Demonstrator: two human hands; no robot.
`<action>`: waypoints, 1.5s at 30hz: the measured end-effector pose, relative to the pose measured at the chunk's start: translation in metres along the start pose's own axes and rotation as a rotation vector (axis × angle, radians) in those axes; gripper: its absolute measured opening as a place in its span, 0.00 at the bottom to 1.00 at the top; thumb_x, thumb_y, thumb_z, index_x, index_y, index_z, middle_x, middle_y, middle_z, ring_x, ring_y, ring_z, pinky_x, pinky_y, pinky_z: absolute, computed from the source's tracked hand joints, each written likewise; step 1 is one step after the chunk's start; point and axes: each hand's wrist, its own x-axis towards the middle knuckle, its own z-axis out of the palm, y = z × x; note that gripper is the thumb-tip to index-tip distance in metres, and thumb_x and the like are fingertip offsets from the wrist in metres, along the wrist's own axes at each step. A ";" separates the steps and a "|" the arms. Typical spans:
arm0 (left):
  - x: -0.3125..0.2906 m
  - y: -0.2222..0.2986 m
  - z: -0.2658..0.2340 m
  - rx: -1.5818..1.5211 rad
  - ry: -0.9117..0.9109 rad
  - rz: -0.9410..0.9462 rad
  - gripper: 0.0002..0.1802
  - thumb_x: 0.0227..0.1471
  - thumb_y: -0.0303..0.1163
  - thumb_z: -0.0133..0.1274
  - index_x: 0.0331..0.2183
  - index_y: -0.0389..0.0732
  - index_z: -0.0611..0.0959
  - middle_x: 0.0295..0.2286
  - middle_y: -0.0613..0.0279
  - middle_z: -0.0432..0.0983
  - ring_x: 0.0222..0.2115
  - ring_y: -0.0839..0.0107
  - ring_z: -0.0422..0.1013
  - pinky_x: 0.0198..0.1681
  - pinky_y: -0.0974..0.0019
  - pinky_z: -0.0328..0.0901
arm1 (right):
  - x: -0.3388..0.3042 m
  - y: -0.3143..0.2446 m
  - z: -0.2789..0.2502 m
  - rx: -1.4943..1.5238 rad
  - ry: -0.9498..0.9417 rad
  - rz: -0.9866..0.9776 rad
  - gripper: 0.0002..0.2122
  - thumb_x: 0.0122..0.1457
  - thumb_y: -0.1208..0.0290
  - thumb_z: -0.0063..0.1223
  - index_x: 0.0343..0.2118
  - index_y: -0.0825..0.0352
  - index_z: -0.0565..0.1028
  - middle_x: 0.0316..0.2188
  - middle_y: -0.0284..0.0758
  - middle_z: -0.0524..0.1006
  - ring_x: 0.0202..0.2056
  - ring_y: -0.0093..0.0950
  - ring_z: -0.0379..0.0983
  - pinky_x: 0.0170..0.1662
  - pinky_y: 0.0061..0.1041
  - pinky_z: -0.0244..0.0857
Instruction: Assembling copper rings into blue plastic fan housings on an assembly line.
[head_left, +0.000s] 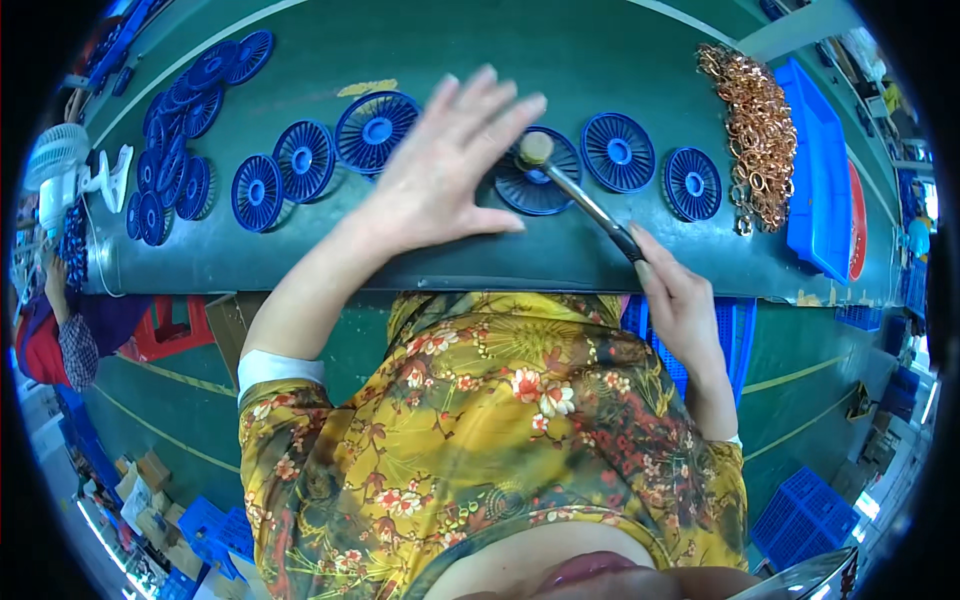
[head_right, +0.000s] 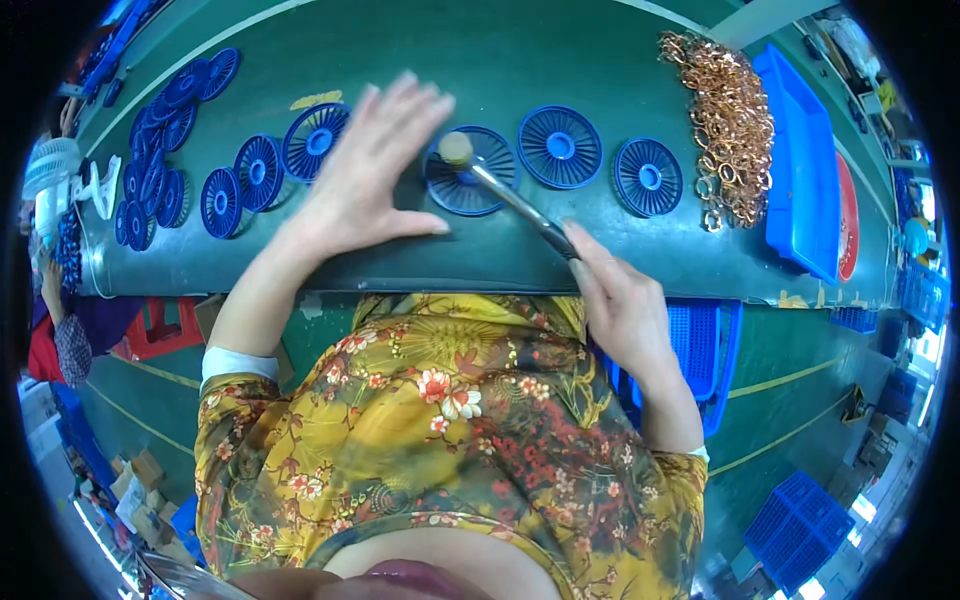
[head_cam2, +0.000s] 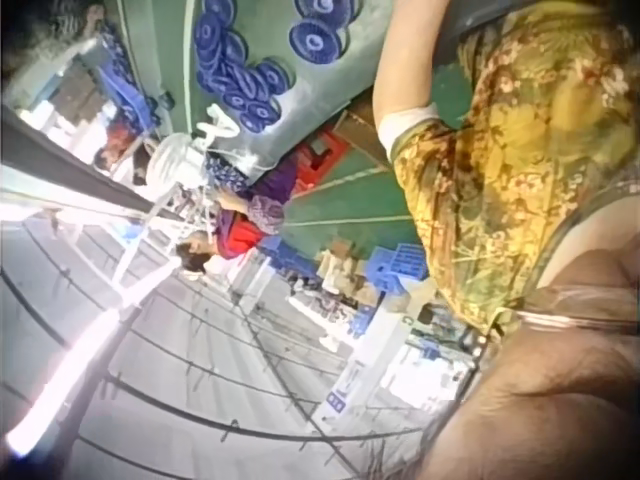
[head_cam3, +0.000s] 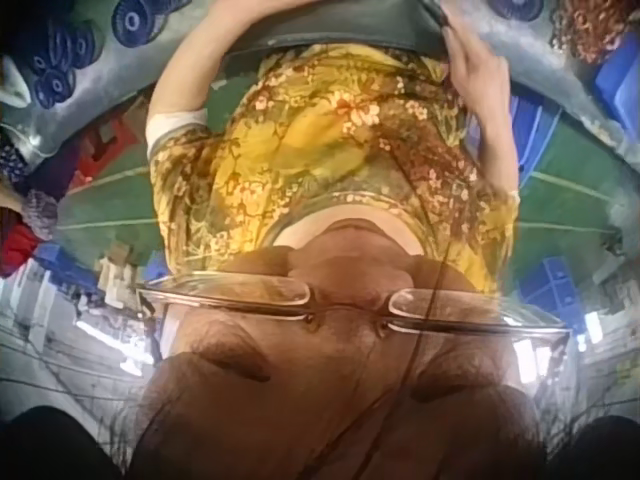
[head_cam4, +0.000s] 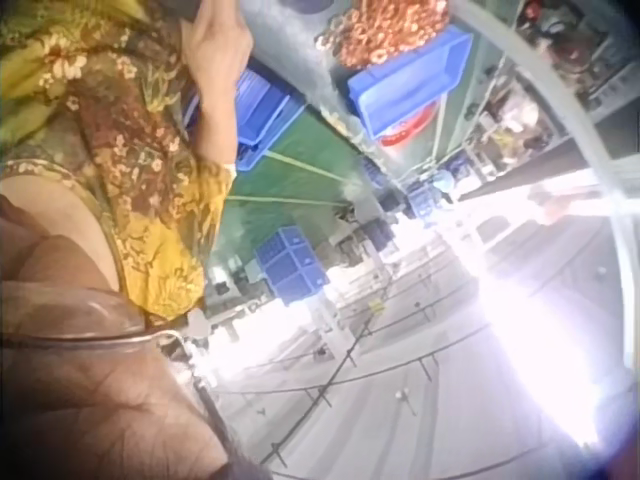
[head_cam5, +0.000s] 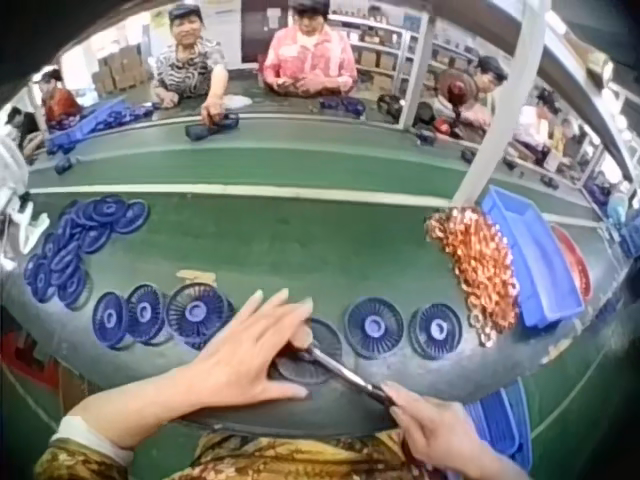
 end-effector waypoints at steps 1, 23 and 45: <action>0.000 -0.009 -0.017 0.050 0.033 -0.010 0.60 0.29 0.51 0.69 0.62 0.45 0.57 0.59 0.48 0.55 0.63 0.47 0.45 0.64 0.43 0.40 | -0.004 0.004 -0.003 0.060 0.020 0.003 0.16 0.60 0.77 0.46 0.52 0.66 0.71 0.49 0.45 0.74 0.49 0.40 0.73 0.50 0.29 0.67; -0.011 0.019 0.031 -0.251 0.155 -0.214 0.62 0.27 0.39 0.73 0.61 0.40 0.54 0.51 0.48 0.68 0.51 0.53 0.66 0.54 0.57 0.63 | -0.031 0.011 -0.006 -0.008 0.146 -0.183 0.18 0.59 0.81 0.43 0.53 0.73 0.67 0.42 0.49 0.77 0.41 0.39 0.77 0.45 0.31 0.69; -0.055 -0.021 -0.009 -0.080 0.240 -0.466 0.62 0.32 0.39 0.70 0.62 0.36 0.50 0.49 0.44 0.66 0.53 0.48 0.62 0.59 0.50 0.55 | -0.006 0.003 0.002 0.036 -0.121 -0.155 0.17 0.57 0.79 0.50 0.51 0.63 0.73 0.42 0.46 0.77 0.40 0.42 0.77 0.43 0.30 0.70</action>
